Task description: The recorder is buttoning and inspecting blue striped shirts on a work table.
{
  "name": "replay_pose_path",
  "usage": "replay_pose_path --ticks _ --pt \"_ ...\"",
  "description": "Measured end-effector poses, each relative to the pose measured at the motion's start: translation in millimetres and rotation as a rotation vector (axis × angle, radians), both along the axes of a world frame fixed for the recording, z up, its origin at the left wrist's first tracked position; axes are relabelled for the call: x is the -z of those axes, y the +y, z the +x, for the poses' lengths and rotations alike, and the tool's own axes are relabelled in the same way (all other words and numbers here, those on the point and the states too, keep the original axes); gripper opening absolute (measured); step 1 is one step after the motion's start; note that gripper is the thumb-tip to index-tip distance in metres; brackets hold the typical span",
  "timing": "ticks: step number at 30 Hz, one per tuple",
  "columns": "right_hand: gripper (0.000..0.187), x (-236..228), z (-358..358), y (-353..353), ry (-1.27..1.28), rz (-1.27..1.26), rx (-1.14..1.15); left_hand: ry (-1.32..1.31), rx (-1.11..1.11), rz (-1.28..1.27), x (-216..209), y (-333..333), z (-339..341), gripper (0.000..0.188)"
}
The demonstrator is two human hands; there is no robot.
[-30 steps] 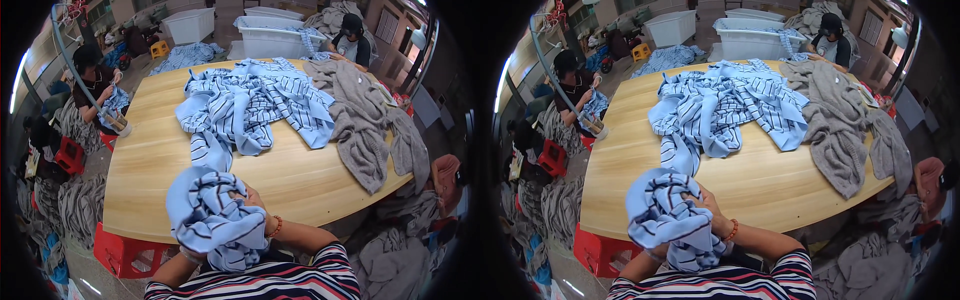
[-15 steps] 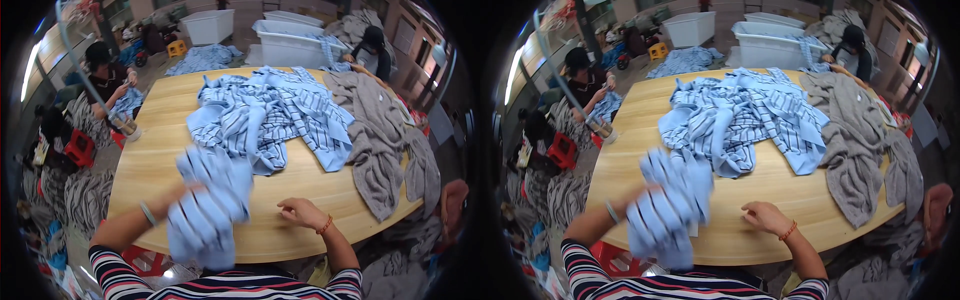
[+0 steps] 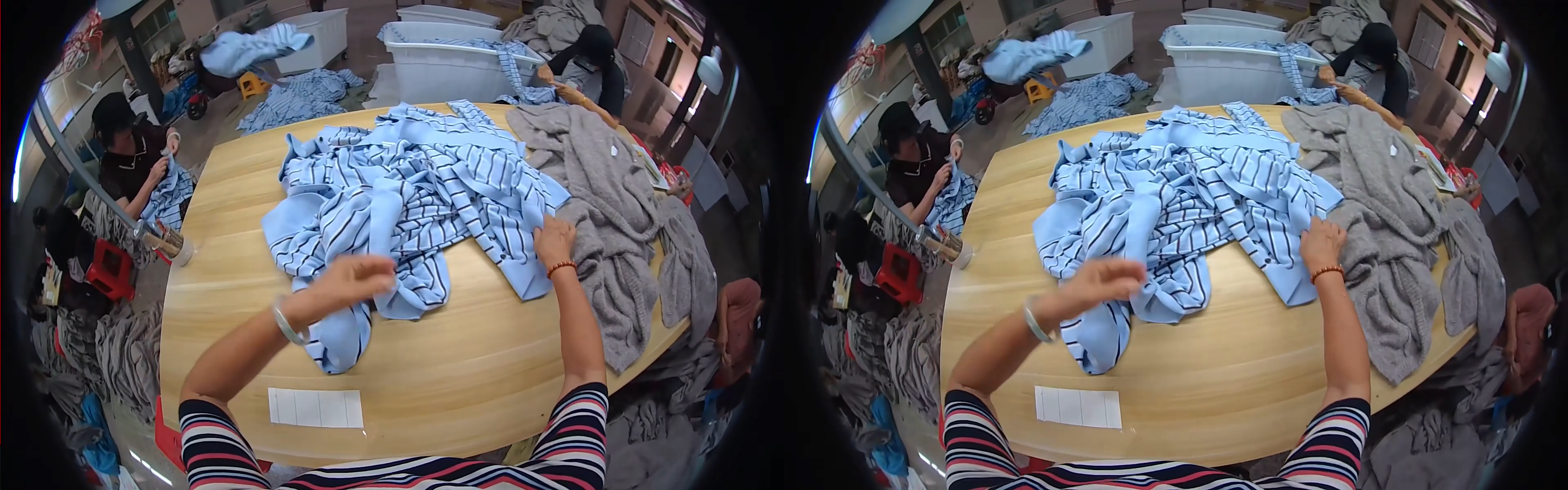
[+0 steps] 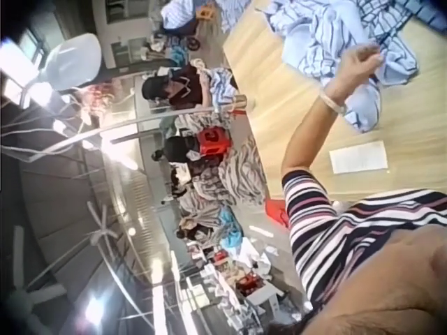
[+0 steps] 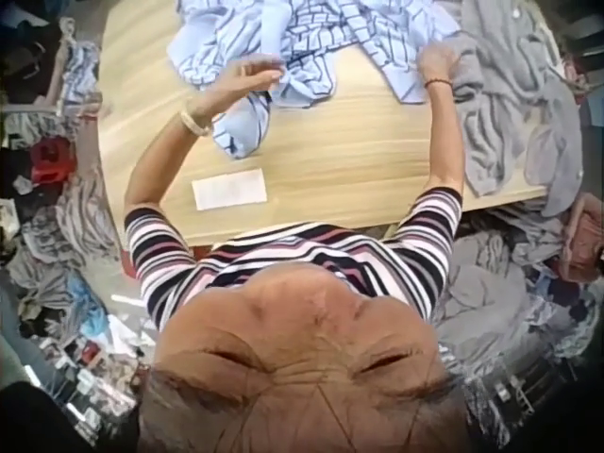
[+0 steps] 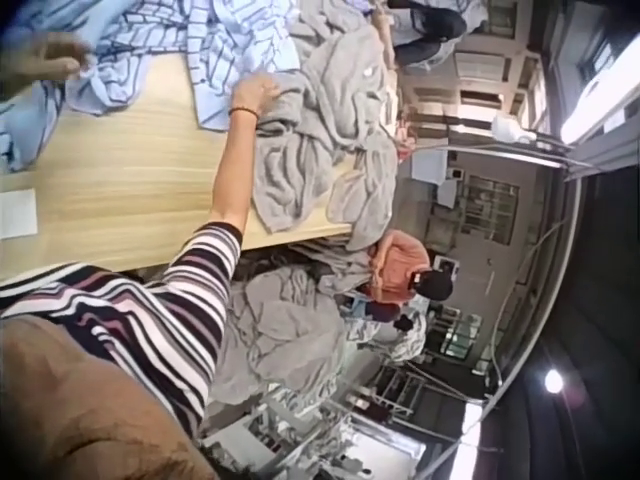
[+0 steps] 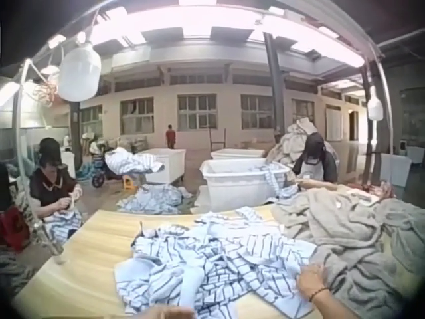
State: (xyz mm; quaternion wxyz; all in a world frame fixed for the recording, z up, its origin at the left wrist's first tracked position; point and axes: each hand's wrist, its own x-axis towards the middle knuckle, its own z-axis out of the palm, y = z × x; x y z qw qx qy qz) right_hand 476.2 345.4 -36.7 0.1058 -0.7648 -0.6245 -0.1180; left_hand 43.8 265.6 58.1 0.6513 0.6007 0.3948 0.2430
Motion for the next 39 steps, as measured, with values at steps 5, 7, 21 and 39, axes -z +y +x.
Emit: replay_pose_path --ticks 5,7,21,39 --pt "0.023 -26.9 -57.1 -40.4 0.369 0.027 -0.44 -0.145 0.076 -0.422 42.9 -44.6 21.9 0.056" --pt "0.019 -62.8 -93.4 -75.4 0.768 -0.219 -0.618 -0.277 0.036 -0.524 53.8 -53.6 31.1 0.059" --pt "0.019 -137.2 -164.5 -206.0 1.179 -0.355 -0.965 -0.027 0.177 0.204 -17.2 -170.6 0.5 0.041" --pt "0.026 -148.1 -92.5 -153.4 1.273 0.557 -0.602 0.848 -0.477 1.114 -64.6 -204.7 -88.0 0.035"
